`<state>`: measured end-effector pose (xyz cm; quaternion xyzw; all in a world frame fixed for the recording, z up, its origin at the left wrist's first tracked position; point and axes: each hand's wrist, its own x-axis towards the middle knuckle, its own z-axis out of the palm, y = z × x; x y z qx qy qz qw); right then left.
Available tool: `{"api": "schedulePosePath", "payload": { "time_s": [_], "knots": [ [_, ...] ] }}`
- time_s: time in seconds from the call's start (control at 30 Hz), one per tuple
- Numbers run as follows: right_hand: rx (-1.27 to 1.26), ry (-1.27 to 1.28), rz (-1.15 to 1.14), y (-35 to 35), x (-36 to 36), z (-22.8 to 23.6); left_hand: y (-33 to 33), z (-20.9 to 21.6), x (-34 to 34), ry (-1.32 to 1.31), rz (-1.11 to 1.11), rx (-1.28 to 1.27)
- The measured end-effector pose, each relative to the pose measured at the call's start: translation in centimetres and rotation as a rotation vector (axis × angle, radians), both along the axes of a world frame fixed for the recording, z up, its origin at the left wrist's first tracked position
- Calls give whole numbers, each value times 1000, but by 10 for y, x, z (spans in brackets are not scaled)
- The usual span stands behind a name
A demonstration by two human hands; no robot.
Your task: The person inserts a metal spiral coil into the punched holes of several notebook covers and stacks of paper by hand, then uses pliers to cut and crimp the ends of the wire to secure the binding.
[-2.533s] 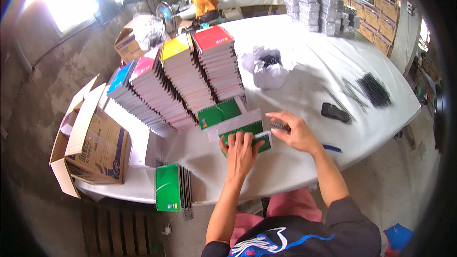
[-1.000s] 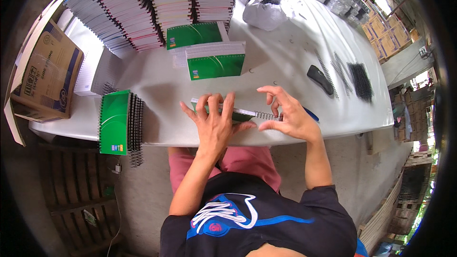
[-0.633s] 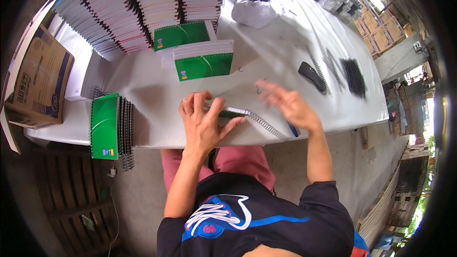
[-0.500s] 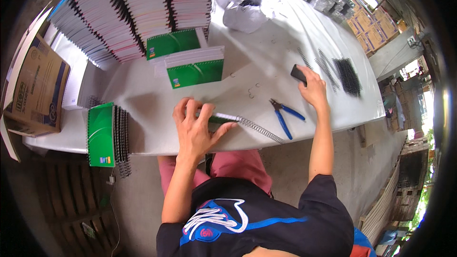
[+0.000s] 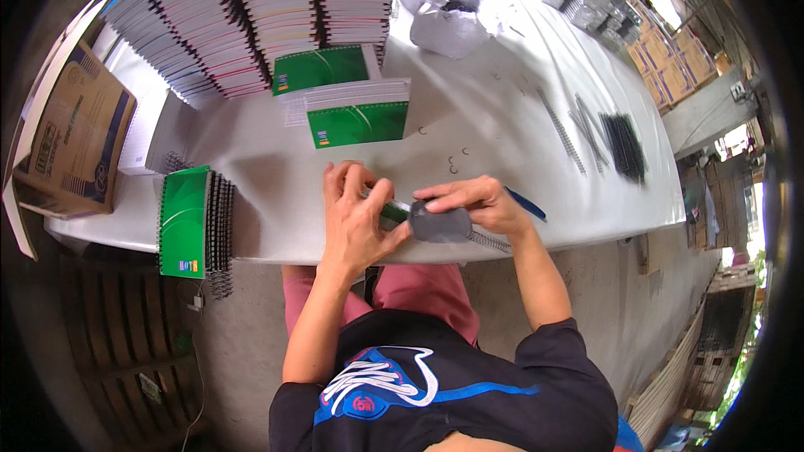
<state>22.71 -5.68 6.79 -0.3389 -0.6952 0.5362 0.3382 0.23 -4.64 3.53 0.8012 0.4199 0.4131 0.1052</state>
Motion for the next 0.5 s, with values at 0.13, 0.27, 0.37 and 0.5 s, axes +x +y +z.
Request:
{"api": "schedulePosePath", "payload": {
  "time_s": [0.13, 0.27, 0.37, 0.5],
  "knots": [
    [123, 405, 23, 6, 5, -20, -1, -3, 2, -20, 13, -11],
    [54, 61, -137, 9, 3, -17, 0, -4, 1, -33, 14, -5],
    [257, 431, 113, 8, -10, -4, 3, -3, -1, -12, 9, 11],
    [169, 197, -73, 14, -6, -5, 3, -4, 1, -58, 44, 19]
  ]
}}
